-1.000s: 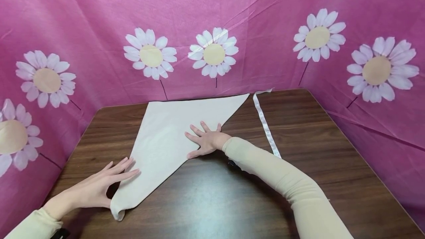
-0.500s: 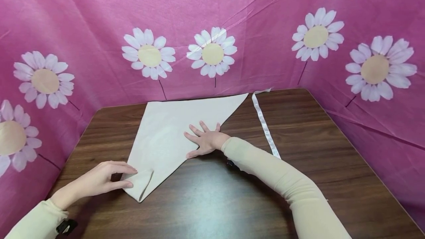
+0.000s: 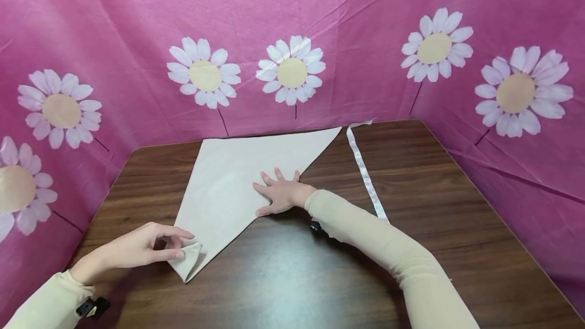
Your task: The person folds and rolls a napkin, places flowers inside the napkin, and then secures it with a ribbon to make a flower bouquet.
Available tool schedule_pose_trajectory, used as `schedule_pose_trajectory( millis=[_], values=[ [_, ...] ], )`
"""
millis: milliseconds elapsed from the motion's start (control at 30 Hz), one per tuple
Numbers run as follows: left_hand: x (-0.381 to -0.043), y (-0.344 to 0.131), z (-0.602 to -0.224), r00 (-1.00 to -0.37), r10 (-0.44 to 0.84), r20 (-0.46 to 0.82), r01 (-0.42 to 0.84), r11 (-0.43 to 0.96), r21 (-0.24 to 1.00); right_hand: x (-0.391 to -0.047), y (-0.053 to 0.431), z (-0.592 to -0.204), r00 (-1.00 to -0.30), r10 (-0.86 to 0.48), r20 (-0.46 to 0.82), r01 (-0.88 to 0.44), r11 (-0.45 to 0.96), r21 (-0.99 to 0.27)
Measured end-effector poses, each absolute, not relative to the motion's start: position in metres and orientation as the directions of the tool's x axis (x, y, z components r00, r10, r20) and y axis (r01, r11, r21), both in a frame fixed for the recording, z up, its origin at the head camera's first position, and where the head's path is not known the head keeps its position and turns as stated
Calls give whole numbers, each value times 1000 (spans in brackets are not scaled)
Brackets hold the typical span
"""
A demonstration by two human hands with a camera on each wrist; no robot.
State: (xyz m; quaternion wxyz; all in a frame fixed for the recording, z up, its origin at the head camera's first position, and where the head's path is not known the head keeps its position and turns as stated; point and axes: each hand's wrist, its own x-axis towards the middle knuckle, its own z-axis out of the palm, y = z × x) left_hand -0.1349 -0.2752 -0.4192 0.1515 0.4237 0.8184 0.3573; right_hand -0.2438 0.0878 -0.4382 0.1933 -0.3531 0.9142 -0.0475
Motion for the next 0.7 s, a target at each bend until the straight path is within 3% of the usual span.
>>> schedule_pose_trajectory(
  millis=[133, 333, 400, 533, 700],
  values=[
    [-134, -279, -417, -567, 823, 23, 545, 353, 761, -222, 77, -431, -610, -765, -205, -700, 642, -314],
    [-135, -281, -419, -413, 910, 22, 560, 235, 795, -189, 55, -417, -496, -866, -65, -791, 481, -377],
    [-135, -282, -418, -407, 913, 16, 552, 232, 801, -181, 48, -414, -453, -891, -18, -821, 425, -380],
    [-136, -284, -411, -510, 860, 14, 490, 277, 826, -173, 35, -413, -408, -908, 95, -849, 339, -406],
    [-139, -281, -402, -692, 716, 93, 490, 371, 789, -169, 19, -413, -464, -860, 214, -804, 307, -510]
  ],
)
